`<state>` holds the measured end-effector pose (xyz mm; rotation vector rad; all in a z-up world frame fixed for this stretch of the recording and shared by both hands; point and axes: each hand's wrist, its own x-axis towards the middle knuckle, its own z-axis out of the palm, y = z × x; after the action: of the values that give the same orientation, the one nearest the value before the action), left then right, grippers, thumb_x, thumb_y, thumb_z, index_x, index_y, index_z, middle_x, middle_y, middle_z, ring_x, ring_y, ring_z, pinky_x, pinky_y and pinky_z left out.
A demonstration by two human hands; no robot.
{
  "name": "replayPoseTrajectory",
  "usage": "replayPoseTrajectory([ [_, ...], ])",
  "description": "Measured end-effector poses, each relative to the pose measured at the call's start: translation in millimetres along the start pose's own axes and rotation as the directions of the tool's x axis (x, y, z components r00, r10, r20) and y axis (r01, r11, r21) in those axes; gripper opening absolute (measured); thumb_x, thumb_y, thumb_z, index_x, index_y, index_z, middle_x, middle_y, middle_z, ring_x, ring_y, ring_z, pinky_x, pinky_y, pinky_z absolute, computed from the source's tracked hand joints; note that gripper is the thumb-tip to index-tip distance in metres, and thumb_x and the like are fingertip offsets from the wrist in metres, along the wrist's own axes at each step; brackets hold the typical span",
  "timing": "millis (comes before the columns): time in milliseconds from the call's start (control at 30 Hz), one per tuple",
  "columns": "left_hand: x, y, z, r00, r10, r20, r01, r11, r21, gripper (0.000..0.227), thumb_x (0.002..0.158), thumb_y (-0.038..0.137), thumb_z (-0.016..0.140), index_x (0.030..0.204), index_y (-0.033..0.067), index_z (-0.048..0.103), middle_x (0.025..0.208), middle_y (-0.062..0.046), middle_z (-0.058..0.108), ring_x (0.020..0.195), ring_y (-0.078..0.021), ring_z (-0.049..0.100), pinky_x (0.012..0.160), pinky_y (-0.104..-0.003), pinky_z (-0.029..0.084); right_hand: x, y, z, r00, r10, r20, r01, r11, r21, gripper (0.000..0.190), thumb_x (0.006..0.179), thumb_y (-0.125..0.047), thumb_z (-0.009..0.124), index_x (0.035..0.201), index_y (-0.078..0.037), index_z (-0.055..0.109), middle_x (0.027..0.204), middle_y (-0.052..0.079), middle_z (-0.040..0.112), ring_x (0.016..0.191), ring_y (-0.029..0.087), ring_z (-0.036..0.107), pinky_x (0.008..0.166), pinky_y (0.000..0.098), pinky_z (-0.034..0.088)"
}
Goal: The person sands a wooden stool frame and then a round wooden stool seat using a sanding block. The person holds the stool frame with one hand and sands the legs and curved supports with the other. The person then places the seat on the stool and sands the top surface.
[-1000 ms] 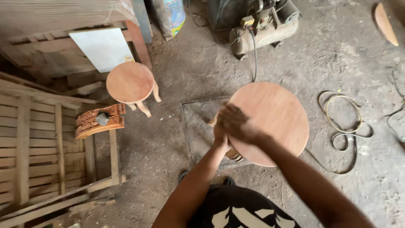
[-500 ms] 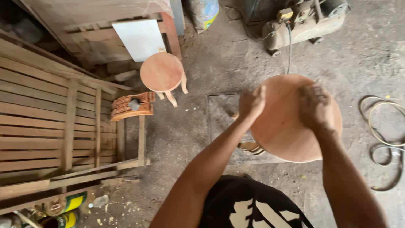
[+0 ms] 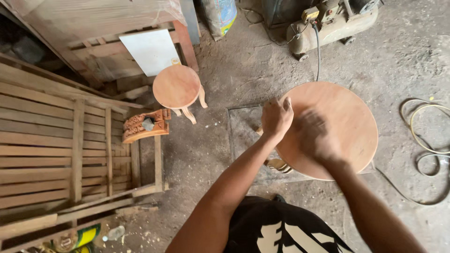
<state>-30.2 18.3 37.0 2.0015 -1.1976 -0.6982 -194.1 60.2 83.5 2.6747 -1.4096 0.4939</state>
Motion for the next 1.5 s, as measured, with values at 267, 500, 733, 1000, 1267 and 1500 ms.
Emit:
replayPoseTrajectory([
  [267,-1,6,-21,0.961,-0.153,0.231,0.179,0.979,-0.094,0.079,0.106,0.059,0.025,0.110,-0.0083,0.067,0.102,-0.028,0.069,0.094,-0.0406,0.070,0.080,-0.050,0.059,42,48,-9,0.967,0.234,0.102,-0.229,0.972,-0.058,0.044,0.099,-0.023,0.057,0.142,-0.011,0.057,0.148,0.015,0.054,0.139,0.035,0.049,0.117,0.0601,0.030],
  [500,8,-9,-10,1.000,0.015,-0.012,-0.018,0.973,-0.230,0.078,0.107,0.055,0.024,0.111,-0.0072,0.071,0.105,-0.030,0.070,0.096,-0.0458,0.067,0.084,-0.055,0.051,51,30,10,0.979,0.152,0.137,-0.153,0.988,-0.006,0.045,0.100,-0.025,0.056,0.142,-0.012,0.057,0.148,0.015,0.055,0.139,0.035,0.049,0.116,0.0612,0.030],
  [733,13,-20,-4,0.998,-0.001,0.067,0.019,0.961,-0.276,0.076,0.108,0.052,0.022,0.115,-0.0085,0.067,0.107,-0.033,0.068,0.101,-0.0496,0.065,0.090,-0.057,0.049,48,-12,35,0.986,-0.164,-0.014,0.165,0.978,0.125,0.045,0.100,-0.026,0.055,0.142,-0.013,0.057,0.147,0.015,0.056,0.138,0.035,0.050,0.116,0.0623,0.030],
  [1000,11,-22,-3,0.998,0.059,0.000,-0.057,0.969,-0.240,0.070,0.106,0.049,0.026,0.124,-0.0056,0.066,0.117,-0.034,0.065,0.107,-0.0501,0.063,0.092,-0.055,0.049,49,-17,33,0.989,-0.143,-0.027,0.146,0.976,0.164,0.045,0.100,-0.028,0.054,0.142,-0.013,0.057,0.146,0.015,0.057,0.137,0.036,0.051,0.115,0.0636,0.030],
  [1267,3,-20,-7,0.997,0.073,-0.009,-0.074,0.977,-0.202,0.069,0.106,0.050,0.029,0.114,-0.0042,0.072,0.111,-0.034,0.067,0.102,-0.0502,0.063,0.091,-0.056,0.049,66,-11,58,0.998,-0.059,-0.023,0.061,0.991,0.116,0.054,0.092,-0.035,0.055,0.139,-0.010,0.057,0.142,0.017,0.057,0.136,0.037,0.045,0.106,0.0697,0.025],
  [1500,3,-19,-6,0.992,0.123,-0.011,-0.123,0.978,-0.169,0.076,0.106,0.054,0.025,0.114,-0.0098,0.066,0.114,-0.037,0.063,0.103,-0.0517,0.060,0.091,-0.057,0.048,85,23,61,0.994,0.104,-0.020,-0.104,0.995,-0.013,0.030,0.101,-0.020,0.047,0.124,-0.007,0.061,0.134,0.018,0.061,0.133,0.035,0.050,0.107,0.0595,0.037],
])
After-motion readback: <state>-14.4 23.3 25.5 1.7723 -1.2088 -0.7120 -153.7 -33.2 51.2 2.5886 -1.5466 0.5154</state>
